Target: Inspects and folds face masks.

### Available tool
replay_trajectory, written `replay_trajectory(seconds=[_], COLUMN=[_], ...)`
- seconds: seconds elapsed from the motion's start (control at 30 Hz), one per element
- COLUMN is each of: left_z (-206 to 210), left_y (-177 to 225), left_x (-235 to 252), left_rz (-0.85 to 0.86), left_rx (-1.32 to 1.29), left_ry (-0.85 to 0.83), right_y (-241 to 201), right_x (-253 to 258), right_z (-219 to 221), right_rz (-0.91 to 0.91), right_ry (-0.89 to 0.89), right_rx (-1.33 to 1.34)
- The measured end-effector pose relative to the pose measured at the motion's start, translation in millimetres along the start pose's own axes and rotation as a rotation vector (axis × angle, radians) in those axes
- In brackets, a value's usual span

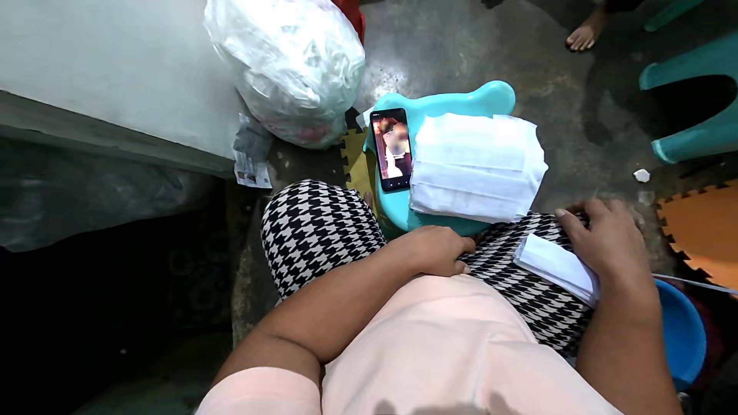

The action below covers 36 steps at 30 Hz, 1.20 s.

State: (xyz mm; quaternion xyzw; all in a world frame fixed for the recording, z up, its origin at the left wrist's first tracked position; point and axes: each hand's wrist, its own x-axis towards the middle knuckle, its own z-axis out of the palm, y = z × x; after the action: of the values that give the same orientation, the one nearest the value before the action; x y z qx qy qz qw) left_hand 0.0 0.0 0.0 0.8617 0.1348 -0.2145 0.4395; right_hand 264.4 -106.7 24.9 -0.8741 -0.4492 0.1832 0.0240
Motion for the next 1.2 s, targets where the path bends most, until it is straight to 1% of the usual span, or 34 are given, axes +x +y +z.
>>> replay_trajectory(seconds=[0.03, 0.37, 1.2], left_z=[8.2, 8.7, 10.4], left_y=[0.7, -0.1, -0.9], left_x=[-5.0, -4.9, -4.9], left_rz=[-0.013, -0.011, -0.040], left_rx=[-0.033, -0.044, -0.024], left_ry=[0.005, 0.012, -0.003], right_y=[-2.3, -0.3, -1.6], right_x=[-1.4, -0.6, -1.5], right_z=[2.0, 3.0, 3.8], right_rz=[-0.018, -0.037, -0.015], right_ry=[-0.027, -0.020, -0.021], right_rx=[-0.015, -0.018, -0.011])
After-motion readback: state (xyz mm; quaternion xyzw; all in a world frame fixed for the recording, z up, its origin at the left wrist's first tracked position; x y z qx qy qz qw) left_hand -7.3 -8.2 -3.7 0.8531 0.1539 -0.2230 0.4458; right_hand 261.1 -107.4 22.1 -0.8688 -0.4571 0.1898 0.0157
